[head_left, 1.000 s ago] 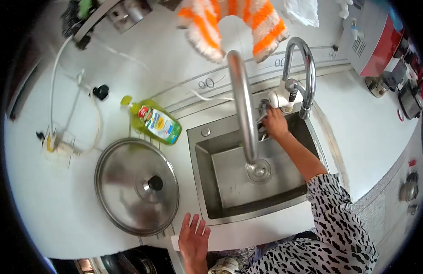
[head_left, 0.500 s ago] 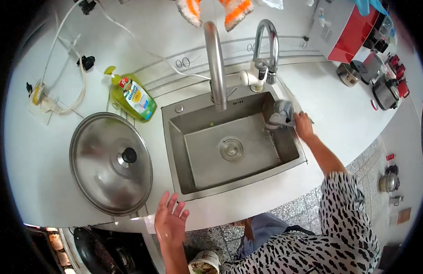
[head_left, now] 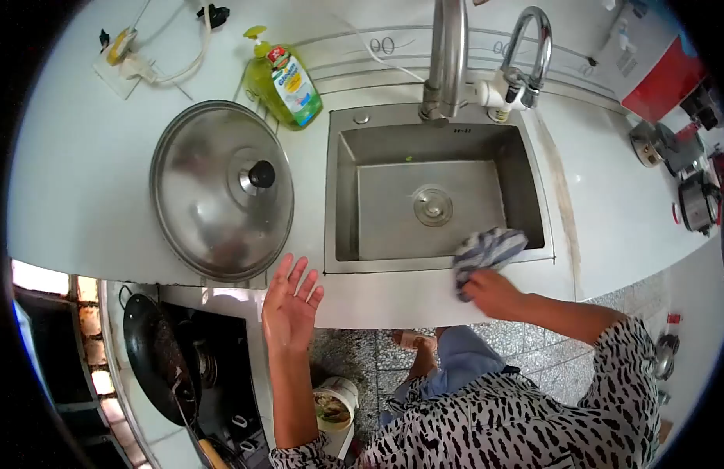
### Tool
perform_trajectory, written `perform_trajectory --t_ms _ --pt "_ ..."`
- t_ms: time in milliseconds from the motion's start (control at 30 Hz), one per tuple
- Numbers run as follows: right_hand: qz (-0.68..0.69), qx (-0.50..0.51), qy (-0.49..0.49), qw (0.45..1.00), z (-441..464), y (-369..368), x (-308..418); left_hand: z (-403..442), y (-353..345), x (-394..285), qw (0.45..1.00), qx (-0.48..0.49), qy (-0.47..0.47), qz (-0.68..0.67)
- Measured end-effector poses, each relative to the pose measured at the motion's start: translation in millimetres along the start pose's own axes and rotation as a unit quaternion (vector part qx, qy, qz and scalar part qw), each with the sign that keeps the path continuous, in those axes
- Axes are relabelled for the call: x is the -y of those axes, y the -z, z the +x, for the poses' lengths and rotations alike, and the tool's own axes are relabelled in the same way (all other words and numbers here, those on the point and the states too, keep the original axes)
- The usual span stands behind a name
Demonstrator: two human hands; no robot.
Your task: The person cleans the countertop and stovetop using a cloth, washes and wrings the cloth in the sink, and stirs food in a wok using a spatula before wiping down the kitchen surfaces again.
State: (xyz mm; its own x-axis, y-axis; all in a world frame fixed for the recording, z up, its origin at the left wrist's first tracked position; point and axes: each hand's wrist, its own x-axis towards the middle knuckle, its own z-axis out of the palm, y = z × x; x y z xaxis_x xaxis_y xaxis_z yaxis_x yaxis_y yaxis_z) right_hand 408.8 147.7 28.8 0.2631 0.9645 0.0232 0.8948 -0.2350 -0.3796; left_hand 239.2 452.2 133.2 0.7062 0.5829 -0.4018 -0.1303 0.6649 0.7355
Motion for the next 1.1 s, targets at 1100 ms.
perform_trajectory --t_ms 1100 --pt "0.207 0.122 -0.010 0.971 148 31 -118 149 -83 -41 0.915 -0.107 -0.078 -0.380"
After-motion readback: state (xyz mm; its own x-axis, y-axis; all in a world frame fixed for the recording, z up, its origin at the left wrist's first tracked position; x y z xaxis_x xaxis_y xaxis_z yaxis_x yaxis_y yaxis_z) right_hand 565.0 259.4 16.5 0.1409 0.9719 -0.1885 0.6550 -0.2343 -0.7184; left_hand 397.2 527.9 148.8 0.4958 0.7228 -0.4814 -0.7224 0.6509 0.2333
